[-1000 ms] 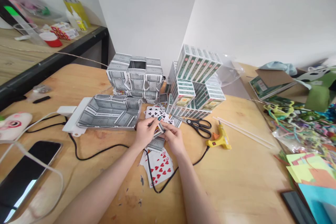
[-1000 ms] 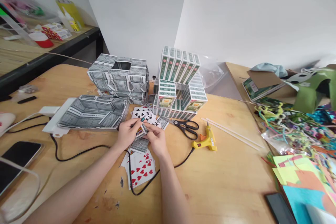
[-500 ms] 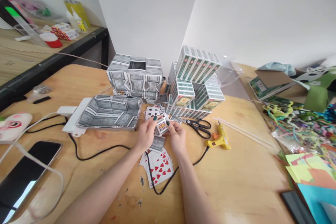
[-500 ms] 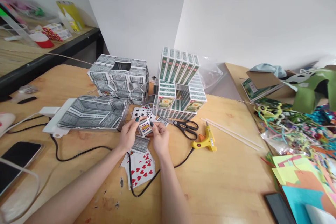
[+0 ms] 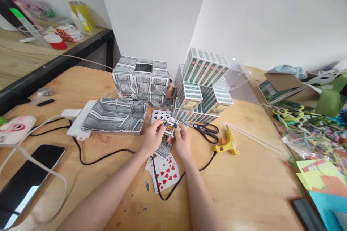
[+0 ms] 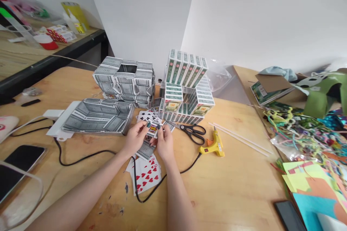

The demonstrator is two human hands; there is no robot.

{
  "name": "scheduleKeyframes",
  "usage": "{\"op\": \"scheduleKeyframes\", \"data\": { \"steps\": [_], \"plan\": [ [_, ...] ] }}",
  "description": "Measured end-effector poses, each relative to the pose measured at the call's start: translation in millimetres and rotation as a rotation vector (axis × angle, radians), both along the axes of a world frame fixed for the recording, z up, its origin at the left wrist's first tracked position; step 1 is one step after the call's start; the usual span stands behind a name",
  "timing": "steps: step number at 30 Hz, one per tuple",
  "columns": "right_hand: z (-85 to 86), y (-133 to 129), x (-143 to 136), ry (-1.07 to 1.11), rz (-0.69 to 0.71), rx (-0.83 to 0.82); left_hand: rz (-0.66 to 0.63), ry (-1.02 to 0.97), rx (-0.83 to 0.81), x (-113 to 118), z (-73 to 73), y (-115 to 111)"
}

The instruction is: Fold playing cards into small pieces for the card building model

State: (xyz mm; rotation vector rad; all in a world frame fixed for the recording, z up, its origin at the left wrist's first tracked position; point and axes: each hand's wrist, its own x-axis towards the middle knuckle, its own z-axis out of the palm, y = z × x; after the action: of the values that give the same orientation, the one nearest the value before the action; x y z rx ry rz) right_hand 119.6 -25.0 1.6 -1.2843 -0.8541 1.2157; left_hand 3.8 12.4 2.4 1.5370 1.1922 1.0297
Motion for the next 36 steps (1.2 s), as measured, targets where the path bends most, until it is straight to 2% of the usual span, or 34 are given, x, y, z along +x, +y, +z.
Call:
{"op": "scheduleKeyframes", "data": {
  "steps": [3,11,15,21,26,31,36],
  "plan": [
    [-0.1,0.0,0.6,-0.084,-0.04,0.024,-0.028,0.012,-0.012,2.6,-2.5,-2.8],
    [-5.8,-3.4,-4.2,-0.144,-0.018,0.042,0.045,0.124,0.058,3.3,-0.3,-1.7],
    [-8.9,-3.6,-6.2,-0.175,-0.076,0.055,0.037,0.108,0.087,4.8,2.9,-3.6],
    [-3.9,-2.8,-7.2,-0.237,-0.121,0.113,0.056,0.077,0.09,8.0,2.6,-6.9],
    [-0.6,-1.9,-8.2,-0.132,-0.086,0.025,0.096,0.121,0.117,5.9,0.6,-5.9],
    [-2.0,0.4,-4.8,-0.147,-0.038,0.065,0.151,0.099,0.07,2.3,-2.7,-4.1],
    [-8.9,0.6,0.0,-0.289,-0.141,0.057,0.102,0.17,0.136,2.2,-5.1,-4.1]
  ]
}}
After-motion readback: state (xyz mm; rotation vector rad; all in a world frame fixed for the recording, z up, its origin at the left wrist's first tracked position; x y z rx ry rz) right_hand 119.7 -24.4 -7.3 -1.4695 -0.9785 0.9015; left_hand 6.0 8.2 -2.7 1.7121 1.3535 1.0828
